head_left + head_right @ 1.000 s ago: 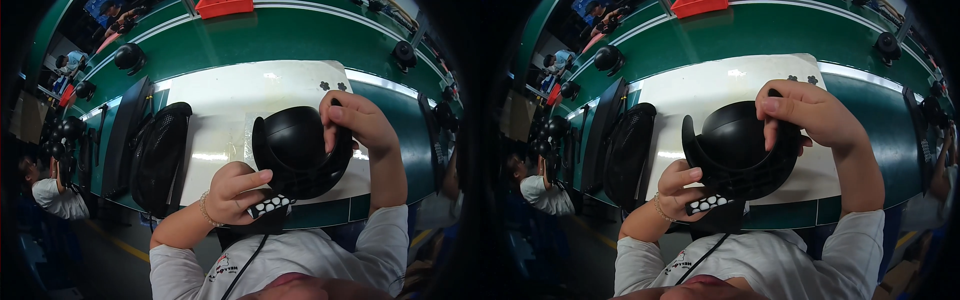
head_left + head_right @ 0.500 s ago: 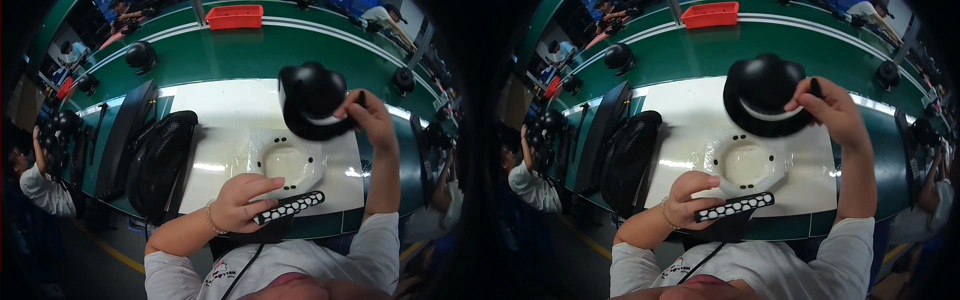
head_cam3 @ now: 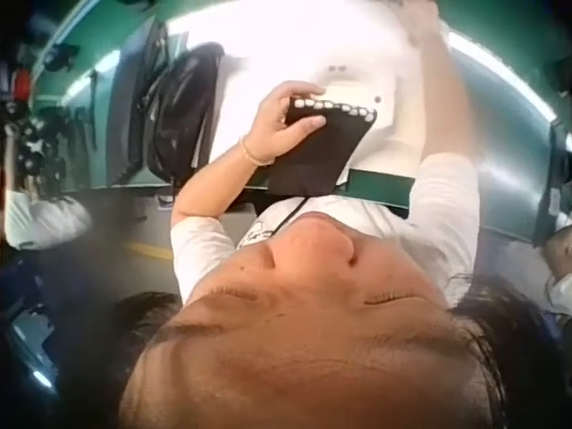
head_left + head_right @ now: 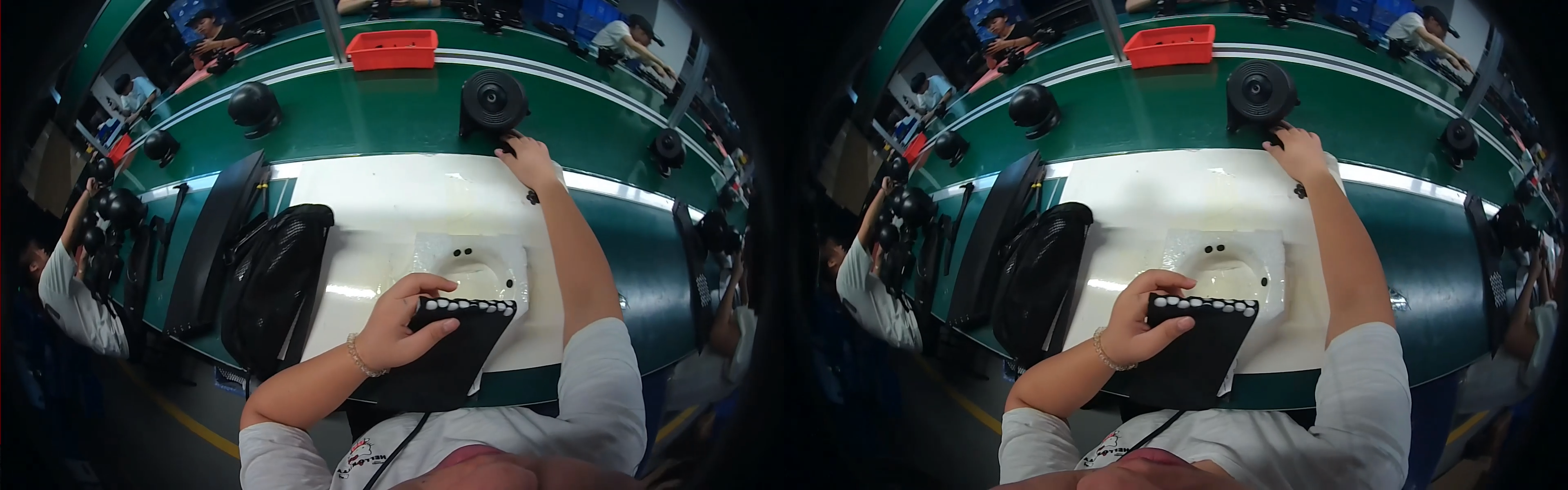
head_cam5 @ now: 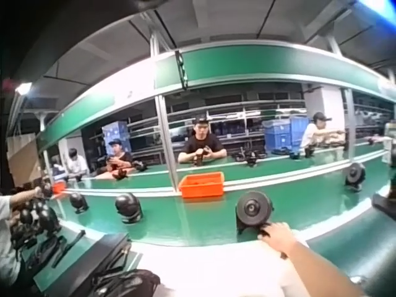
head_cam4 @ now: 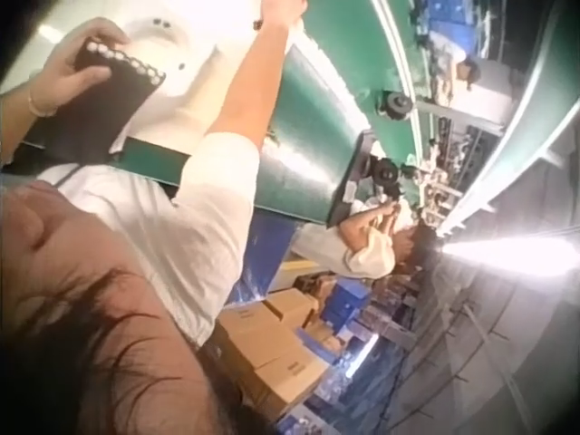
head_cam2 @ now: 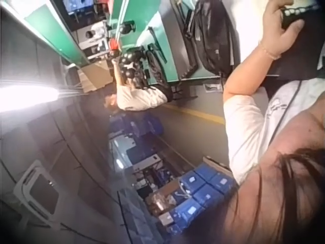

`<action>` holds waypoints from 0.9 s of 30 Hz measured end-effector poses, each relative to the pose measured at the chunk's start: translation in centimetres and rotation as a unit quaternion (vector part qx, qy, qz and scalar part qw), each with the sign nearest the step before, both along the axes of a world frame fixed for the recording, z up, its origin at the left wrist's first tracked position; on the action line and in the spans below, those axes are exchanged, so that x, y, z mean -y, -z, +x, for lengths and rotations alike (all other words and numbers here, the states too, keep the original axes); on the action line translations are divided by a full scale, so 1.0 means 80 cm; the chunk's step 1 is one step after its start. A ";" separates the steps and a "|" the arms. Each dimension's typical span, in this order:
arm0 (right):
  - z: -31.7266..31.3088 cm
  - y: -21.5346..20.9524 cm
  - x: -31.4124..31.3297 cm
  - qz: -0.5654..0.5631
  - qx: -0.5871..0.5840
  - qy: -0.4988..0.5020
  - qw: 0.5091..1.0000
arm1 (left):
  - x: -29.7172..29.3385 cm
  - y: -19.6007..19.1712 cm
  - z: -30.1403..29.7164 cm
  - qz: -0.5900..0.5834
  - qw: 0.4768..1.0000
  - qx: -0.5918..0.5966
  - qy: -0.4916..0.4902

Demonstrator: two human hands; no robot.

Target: The recorder is assembling light fixture components by applying adhesive foam strips to a plastic housing.

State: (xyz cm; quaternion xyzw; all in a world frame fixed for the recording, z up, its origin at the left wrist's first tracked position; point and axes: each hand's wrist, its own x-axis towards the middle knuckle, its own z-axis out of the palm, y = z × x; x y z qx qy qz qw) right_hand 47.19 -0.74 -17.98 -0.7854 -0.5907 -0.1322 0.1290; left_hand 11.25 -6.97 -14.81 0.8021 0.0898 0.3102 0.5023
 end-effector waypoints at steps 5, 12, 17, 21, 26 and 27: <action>-0.003 0.002 0.002 -0.064 -0.052 0.107 0.991 | 0.004 0.000 0.002 -0.031 0.999 -0.005 -0.019; 0.013 0.025 0.018 0.054 -0.073 0.150 0.984 | -0.003 0.003 0.006 -0.104 0.992 0.014 -0.071; 0.006 0.018 0.013 0.086 -0.103 0.168 0.977 | -0.004 0.004 0.003 -0.124 0.984 0.034 -0.125; 0.039 0.027 0.009 0.128 -0.069 0.154 0.977 | -0.001 -0.004 0.005 -0.132 0.984 0.025 -0.118; 0.070 0.031 0.018 0.118 -0.100 0.162 0.975 | -0.002 -0.001 0.008 -0.126 0.984 0.009 -0.123; 0.069 0.030 0.019 0.086 -0.121 0.166 0.975 | -0.002 0.000 0.007 -0.126 0.984 0.008 -0.126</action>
